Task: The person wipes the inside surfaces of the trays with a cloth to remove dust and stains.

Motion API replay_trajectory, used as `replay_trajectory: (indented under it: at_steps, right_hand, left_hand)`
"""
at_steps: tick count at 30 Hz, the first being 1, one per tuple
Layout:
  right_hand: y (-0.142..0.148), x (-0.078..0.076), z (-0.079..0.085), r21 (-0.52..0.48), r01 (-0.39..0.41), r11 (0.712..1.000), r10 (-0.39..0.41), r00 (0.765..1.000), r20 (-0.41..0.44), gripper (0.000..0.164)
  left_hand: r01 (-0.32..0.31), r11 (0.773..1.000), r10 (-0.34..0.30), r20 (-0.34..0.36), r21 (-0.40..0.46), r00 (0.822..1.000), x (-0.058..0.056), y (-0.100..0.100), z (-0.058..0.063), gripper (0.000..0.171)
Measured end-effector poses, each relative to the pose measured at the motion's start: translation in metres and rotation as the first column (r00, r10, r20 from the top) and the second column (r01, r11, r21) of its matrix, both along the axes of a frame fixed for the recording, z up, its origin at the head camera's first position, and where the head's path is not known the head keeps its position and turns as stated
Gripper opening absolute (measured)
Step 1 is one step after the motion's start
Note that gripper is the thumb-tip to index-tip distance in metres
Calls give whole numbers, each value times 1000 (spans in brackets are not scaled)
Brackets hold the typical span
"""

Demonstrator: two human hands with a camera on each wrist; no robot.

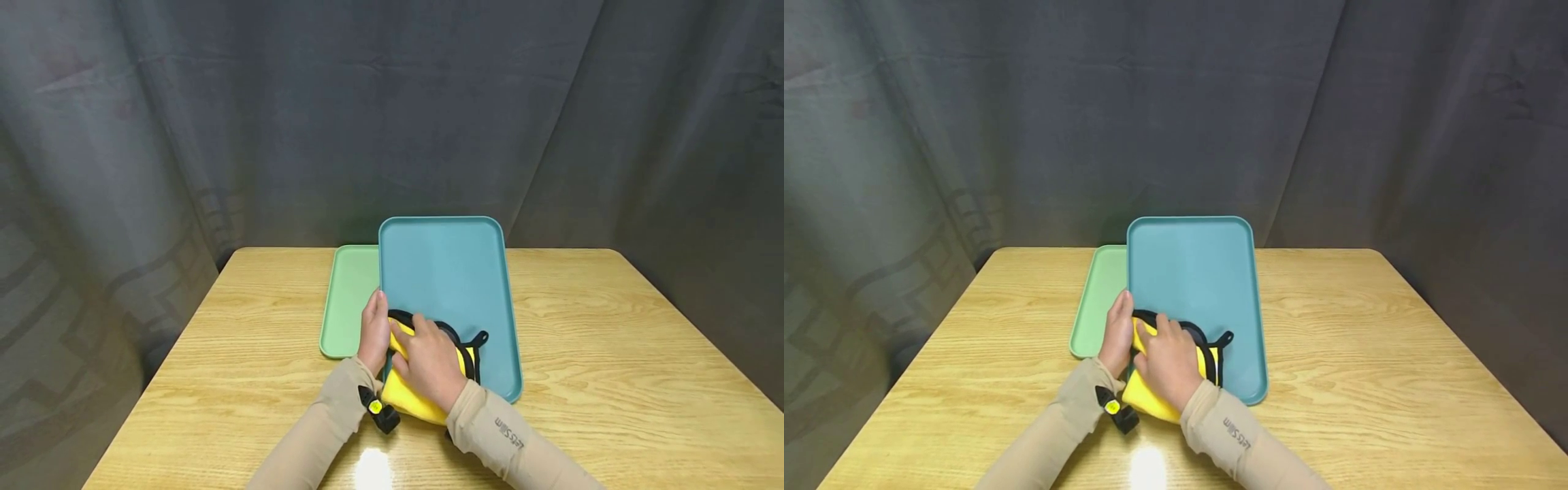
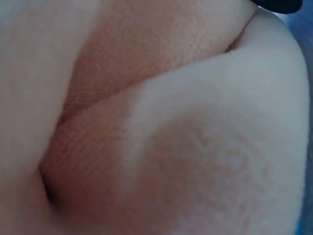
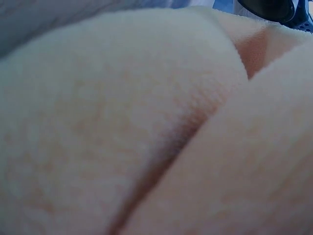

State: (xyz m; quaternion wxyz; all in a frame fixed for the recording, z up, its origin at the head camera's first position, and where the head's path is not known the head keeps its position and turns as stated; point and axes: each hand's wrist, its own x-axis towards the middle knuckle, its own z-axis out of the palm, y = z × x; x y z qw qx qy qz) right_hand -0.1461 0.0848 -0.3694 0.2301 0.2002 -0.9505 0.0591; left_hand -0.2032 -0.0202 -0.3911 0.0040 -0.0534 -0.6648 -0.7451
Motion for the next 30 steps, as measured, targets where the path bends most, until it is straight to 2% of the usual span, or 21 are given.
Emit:
replay_trajectory:
  at_steps: [16,30]
  right_hand:
    - [0,2,-2,2,-3,1000,3,1000,23,42]
    - [-1,4,-3,13,1,1000,-2,999,48,43]
  left_hand:
    - [3,1000,-2,14,-18,1000,1,0,1,54]
    - [-4,1000,4,9,7,1000,0,0,1,54]
